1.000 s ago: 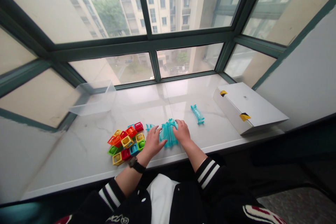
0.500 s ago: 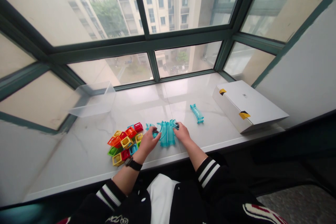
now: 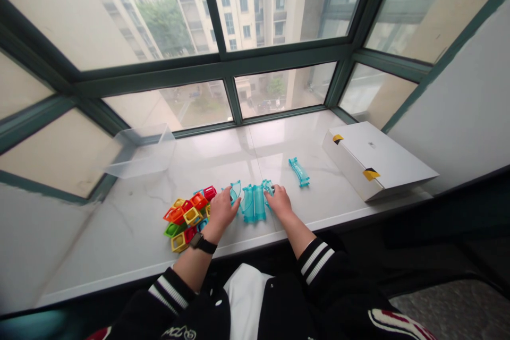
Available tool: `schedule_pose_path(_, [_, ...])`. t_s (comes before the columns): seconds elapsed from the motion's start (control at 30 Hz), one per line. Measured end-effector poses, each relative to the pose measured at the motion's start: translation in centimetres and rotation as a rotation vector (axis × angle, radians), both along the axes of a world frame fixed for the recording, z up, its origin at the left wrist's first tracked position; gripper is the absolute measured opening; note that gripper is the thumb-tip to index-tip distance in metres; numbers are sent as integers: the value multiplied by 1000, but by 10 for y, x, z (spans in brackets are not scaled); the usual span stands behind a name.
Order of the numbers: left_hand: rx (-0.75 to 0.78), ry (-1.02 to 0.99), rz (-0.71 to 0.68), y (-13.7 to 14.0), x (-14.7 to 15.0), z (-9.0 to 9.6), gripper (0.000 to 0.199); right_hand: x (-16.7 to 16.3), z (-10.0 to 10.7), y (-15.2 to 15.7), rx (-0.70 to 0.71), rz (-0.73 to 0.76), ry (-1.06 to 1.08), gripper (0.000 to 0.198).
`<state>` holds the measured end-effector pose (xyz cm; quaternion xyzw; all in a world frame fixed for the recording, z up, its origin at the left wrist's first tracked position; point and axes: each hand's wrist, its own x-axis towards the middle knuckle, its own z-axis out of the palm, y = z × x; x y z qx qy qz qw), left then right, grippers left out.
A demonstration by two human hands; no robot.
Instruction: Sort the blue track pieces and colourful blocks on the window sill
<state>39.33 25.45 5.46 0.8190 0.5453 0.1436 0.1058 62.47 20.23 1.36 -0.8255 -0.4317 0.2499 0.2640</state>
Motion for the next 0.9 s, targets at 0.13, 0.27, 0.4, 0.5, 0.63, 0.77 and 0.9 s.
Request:
schedule_pose_path(0.13, [1,128,-20,4,5,3,51,3,-1,0,-14,-9,-25,45])
schedule_pose_path(0.27, [1,151,-43,10,7,4,46,8,0,-3,-36,-25,-41,47])
schedule_pose_path(0.4, [39,124,-59,13,7,5,44,9,2,-5,-75,-13,-60,47])
schedule_pose_path(0.5, [107,75,-78,5,12,7,40,6,3,-6,-112,5,-69,46])
schedule_pose_path(0.63, [89,100,-165,-13,28,9,44,-1,3,-5,-126,23,-87,45])
schedule_pose_path(0.77, [-35,274,-182,-23,41,4,51,-7,3,-7,-110,37,-102,44])
schedule_pose_path(0.9, [-74,325,-201,-20,41,0,43,-9,2,-11,-78,51,-100,42])
